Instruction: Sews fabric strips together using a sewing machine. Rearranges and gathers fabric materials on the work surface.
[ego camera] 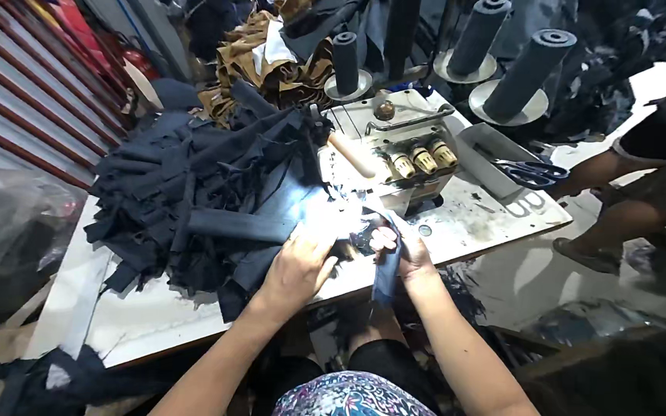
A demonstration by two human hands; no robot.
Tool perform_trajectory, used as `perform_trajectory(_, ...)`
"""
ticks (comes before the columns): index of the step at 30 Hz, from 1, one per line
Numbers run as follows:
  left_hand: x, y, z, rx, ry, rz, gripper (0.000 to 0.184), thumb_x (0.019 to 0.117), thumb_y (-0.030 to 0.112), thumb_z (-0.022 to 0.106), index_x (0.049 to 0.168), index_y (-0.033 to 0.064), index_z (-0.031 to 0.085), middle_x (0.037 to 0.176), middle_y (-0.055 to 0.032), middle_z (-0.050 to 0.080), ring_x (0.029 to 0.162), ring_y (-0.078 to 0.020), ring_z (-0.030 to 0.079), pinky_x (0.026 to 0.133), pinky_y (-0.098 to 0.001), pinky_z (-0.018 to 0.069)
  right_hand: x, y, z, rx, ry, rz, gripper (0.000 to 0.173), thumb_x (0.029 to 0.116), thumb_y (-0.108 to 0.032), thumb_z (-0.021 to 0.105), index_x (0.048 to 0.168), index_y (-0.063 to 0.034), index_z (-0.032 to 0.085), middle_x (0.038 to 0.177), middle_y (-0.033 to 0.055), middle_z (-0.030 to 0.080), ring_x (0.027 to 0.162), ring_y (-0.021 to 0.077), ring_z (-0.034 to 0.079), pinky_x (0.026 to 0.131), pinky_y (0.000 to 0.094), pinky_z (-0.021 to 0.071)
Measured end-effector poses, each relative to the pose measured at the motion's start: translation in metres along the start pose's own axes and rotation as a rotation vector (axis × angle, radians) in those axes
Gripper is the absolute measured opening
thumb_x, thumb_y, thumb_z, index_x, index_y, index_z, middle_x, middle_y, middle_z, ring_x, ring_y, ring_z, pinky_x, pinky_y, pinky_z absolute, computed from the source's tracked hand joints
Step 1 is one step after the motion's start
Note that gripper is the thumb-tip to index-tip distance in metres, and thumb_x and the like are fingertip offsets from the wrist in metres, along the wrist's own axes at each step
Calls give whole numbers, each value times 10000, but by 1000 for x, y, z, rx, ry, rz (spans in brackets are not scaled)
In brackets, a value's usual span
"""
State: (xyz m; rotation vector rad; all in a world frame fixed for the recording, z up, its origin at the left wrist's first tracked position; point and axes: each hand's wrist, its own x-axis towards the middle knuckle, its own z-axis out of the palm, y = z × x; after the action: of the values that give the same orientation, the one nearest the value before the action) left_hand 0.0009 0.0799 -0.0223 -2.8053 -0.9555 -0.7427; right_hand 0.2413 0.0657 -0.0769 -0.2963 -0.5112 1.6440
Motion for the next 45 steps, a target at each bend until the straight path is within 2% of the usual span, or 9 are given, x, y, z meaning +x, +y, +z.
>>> perform_trajectory(12, 36, 9, 7, -3, 47, -71, 327, 982, 285, 611, 1055, -7, 740, 1180, -189, 712, 1181, -357, 655, 1055, -502, 490, 14, 5, 32, -58, 296, -138, 415, 1119, -308, 311, 1038, -118, 671, 700, -34, 610, 571, 36, 590, 562, 184, 539)
perform_trajectory(15, 45, -2, 4, -30, 16, -52, 378, 1026, 375, 532, 1143, 102, 766, 1274, -134, 700, 1280, -327, 601, 1124, -525, 421, 12, 6, 29, -187, 239, -123, 374, 1116, -284, 323, 1048, -118, 652, 664, -34, 576, 556, 48, 581, 581, 203, 554)
perform_trajectory(18, 41, 6, -20, -154, -185, -275, 714, 1036, 644, 330, 1425, 120, 619, 1560, -113, 500, 1521, -323, 344, 1235, -648, 157, -5, 12, 36, -513, 128, -96, 260, 1041, -201, 407, 980, -111, 642, 650, -31, 605, 575, 64, 598, 600, 242, 548)
perform_trajectory(22, 19, 44, -49, -500, 52, -314, 441, 913, 563, 658, 877, 135, 760, 1148, -18, 694, 1101, -160, 641, 977, -453, 524, -39, 18, 60, -552, -335, -26, 163, 997, -240, 631, 908, -164, 744, 824, -104, 715, 747, -19, 658, 694, 195, 559)
perform_trajectory(26, 8, 17, -104, -370, 215, -256, 232, 921, 300, 737, 817, 98, 689, 1198, -49, 688, 1249, -181, 614, 1029, -380, 542, -46, -5, 67, -310, -683, -67, 239, 1018, -370, 596, 1034, -202, 765, 868, -81, 750, 737, -2, 695, 648, 188, 582)
perform_trajectory(29, 11, -47, -126, 134, 216, -392, 338, 1007, 244, 638, 1062, -87, 679, 1258, -308, 617, 1251, -503, 548, 1057, -690, 388, -34, -19, 47, -210, -548, -100, 284, 989, -432, 622, 881, -208, 759, 698, -102, 695, 650, 21, 674, 670, 232, 579)
perform_trajectory(31, 13, -55, -109, 209, 146, -391, 300, 1008, 153, 602, 1187, -83, 653, 1369, -320, 563, 1328, -549, 475, 1098, -788, 257, -20, -13, 29, -280, -303, -63, 272, 951, -454, 675, 838, -215, 741, 628, -94, 650, 601, 30, 645, 658, 247, 580)
perform_trajectory(37, 6, -9, -9, -51, 36, 54, 320, 984, 111, 556, 1255, 69, 722, 1291, -108, 701, 1191, -283, 670, 1066, -475, 507, -13, 1, -1, -144, -39, 22, 290, 1052, -302, 487, 915, -140, 685, 603, -63, 560, 535, 44, 580, 606, 221, 557)
perform_trajectory(45, 7, 0, -2, 0, 0, -38, 394, 991, 331, 568, 1236, 59, 715, 1283, -137, 694, 1286, -340, 610, 1121, -576, 432, 6, -1, 13, -2, 119, -71, 402, 1111, -321, 325, 1026, -130, 668, 616, -57, 546, 513, 22, 550, 540, 171, 518)
